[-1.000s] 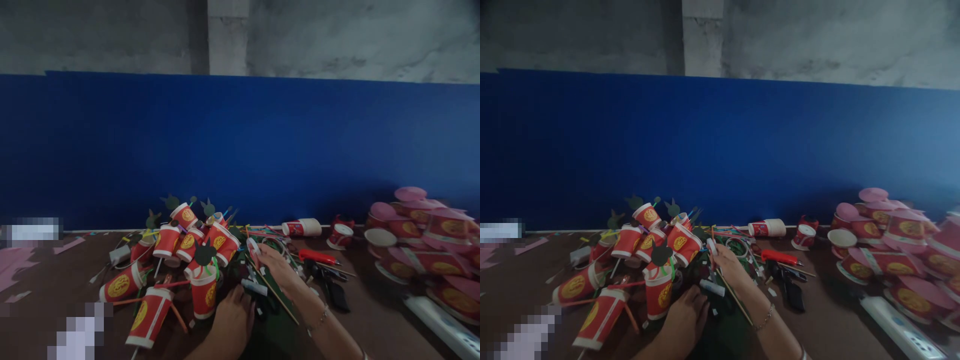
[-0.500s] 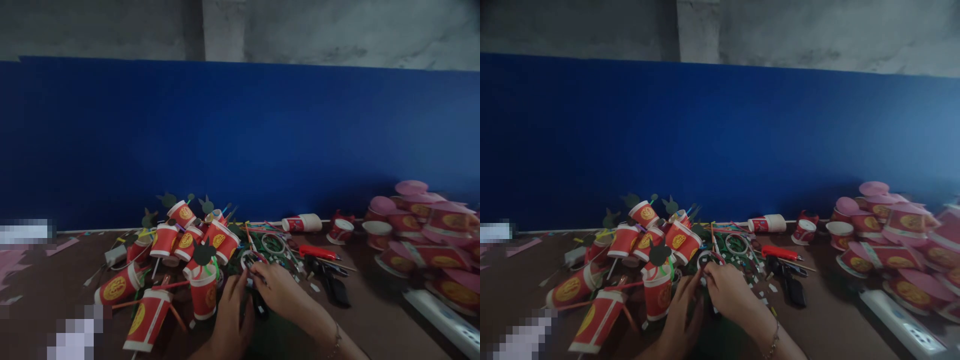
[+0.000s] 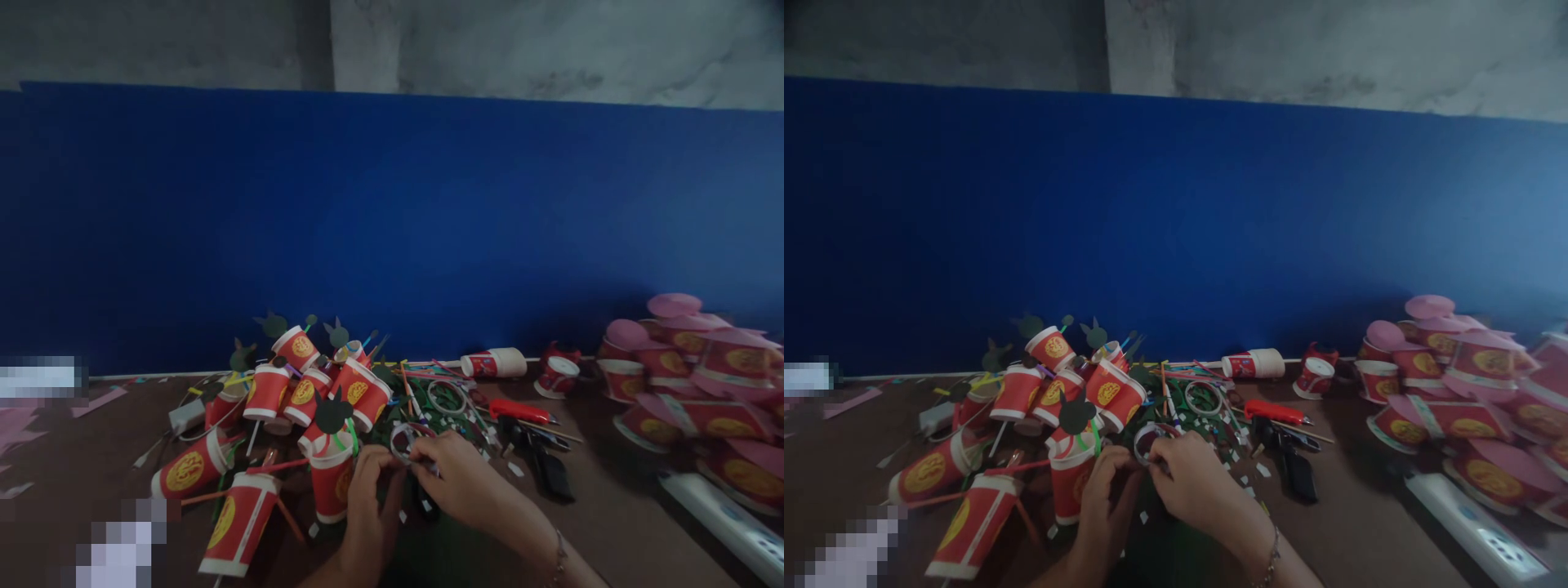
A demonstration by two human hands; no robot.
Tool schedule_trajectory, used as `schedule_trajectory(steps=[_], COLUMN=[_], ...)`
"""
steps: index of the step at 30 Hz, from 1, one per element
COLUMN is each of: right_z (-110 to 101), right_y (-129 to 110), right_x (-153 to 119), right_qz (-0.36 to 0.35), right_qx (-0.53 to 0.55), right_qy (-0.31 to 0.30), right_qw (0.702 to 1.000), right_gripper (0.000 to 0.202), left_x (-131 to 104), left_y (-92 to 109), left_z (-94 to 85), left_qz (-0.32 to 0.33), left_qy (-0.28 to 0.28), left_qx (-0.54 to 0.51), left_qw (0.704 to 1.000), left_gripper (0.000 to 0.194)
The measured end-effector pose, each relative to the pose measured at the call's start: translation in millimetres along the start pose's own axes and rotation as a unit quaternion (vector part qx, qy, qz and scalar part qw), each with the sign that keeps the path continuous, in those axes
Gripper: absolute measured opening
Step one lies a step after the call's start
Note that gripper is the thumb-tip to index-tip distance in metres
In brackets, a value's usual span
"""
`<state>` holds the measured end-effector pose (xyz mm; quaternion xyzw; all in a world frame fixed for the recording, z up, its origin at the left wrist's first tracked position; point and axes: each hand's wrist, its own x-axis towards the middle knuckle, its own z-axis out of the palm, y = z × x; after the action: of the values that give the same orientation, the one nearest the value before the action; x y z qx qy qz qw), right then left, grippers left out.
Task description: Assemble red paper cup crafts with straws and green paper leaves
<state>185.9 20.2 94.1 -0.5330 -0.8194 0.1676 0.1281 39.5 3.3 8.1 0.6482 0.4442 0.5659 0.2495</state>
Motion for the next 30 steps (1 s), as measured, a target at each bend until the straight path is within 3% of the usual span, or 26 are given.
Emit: schedule_trajectory(steps=[5,10,15,17,18,20,22,23,27,30], right_z=[-4.2,1.8,12.5,12.8,11.7,8.5,6.0,5.9,13.8,20.0], right_y=[-7.3,-10.4,-6.4,-4.5,-2.8,3.8,15.3,22.4,47.8,52.3], right_x=[-0.4,-1.3,0.5,2.3,3.7,8.1,14.6,18.1,28.6,29.9], right_qz=[-0.026,-0.039,0.027,0.031,0.026,0.016,0.024,0.037,0.116,0.149], right_qx=[0.058,0.129,0.308,0.325,0.303,0.197,0.047,-0.015,-0.139,-0.152], right_qy=[0.011,0.049,-0.028,-0.047,-0.029,0.069,0.183,0.195,0.106,0.108], right_qw=[0.998,0.99,0.95,0.944,0.952,0.978,0.982,0.98,0.978,0.971], right_gripper=[0.023,0.019,0.014,0.015,0.016,0.016,0.018,0.02,0.024,0.022], left_x=[4.1,5.7,4.4,3.9,3.6,2.4,0.2,-1.3,-8.0,-10.1], left_y=[2.3,9.3,14.2,13.6,12.8,10.5,7.9,6.7,2.4,0.6], left_z=[-1.5,-6.7,-15.5,-17.9,-18.6,-18.6,-16.7,-15.0,-4.9,2.1], left_qz=[0.009,0.083,0.189,0.208,0.211,0.211,0.201,0.187,0.1,0.038], left_qy=[0.02,0.04,0.048,0.044,0.048,0.059,0.052,0.039,-0.017,-0.027], left_qx=[-0.001,0.021,0.023,0.024,0.025,0.027,0.027,0.026,-0.004,-0.036], left_qw=[1.0,0.996,0.98,0.977,0.976,0.975,0.978,0.981,0.995,0.998], left_gripper=[0.019,0.019,0.014,0.013,0.013,0.014,0.014,0.014,0.019,0.019])
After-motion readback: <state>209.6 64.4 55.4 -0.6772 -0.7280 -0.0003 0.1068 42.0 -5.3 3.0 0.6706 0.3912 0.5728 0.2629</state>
